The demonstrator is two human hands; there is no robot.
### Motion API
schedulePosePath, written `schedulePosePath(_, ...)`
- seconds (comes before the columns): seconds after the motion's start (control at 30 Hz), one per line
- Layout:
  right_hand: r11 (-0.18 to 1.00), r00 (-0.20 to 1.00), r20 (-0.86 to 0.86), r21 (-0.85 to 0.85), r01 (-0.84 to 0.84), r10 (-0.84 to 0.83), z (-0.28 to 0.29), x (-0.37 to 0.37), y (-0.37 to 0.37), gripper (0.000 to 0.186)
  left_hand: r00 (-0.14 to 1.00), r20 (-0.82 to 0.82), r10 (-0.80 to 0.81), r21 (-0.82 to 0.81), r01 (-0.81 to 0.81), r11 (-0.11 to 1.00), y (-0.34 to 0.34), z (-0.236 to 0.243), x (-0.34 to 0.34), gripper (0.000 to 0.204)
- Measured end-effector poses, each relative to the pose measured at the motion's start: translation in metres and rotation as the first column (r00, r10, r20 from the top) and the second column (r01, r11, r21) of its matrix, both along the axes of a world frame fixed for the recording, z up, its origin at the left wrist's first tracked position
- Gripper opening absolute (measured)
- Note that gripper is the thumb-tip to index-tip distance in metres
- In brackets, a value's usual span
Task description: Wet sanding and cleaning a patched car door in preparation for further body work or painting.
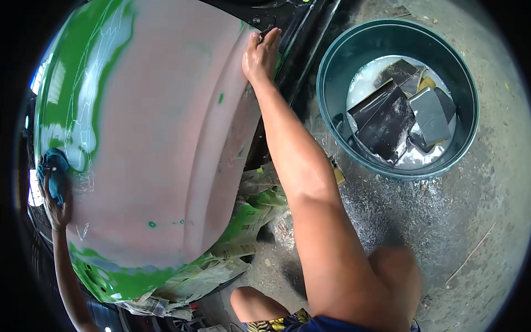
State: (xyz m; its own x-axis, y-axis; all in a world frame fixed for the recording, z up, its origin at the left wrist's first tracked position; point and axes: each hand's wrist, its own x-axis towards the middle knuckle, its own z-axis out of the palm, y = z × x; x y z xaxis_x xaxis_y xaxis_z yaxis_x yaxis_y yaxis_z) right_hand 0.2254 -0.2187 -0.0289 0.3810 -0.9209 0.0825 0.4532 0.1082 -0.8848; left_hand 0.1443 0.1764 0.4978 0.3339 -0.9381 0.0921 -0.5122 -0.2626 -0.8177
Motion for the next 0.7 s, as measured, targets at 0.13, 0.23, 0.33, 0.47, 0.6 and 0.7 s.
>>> schedulePosePath(0.13, 0.999, 0.991, -0.128, 0.026, -0.036, 0.039, -0.008, -0.035, 0.157, 0.078, 1.000, -0.020, -0.015, 0.048, 0.016, 0.999, -0.025, -0.025, -0.005, 0.075)
schedulePosePath(0.23, 0.999, 0.993, -0.105, 0.031, -0.044, 0.047, 0.010, -0.039, 0.103, 0.076, 1.000, -0.012, -0.018, 0.039, 0.018, 0.999, -0.013, -0.011, -0.004, 0.077)
schedulePosePath(0.33, 0.997, 0.994, -0.072, 0.001, 0.078, -0.078, 0.009, -0.005, 0.018, 0.077, 0.998, 0.052, 0.027, 0.027, -0.028, 0.999, 0.013, 0.010, 0.010, 0.077)
schedulePosePath(0.47, 0.996, 0.988, -0.153, 0.089, -0.003, 0.017, 0.005, -0.023, 0.084, 0.075, 0.999, 0.000, -0.050, 0.066, 0.050, 0.997, -0.016, -0.017, 0.001, 0.076)
schedulePosePath(0.6, 0.992, 0.998, -0.052, 0.117, -0.039, 0.046, 0.007, -0.015, 0.033, 0.075, 0.999, 0.033, 0.002, 0.004, -0.002, 1.000, -0.001, -0.002, 0.002, 0.075)
schedulePosePath(0.7, 0.988, 0.989, -0.141, 0.155, -0.018, 0.040, 0.002, -0.025, 0.079, 0.071, 0.999, 0.018, -0.051, 0.081, 0.050, 0.995, -0.020, -0.020, -0.004, 0.076)
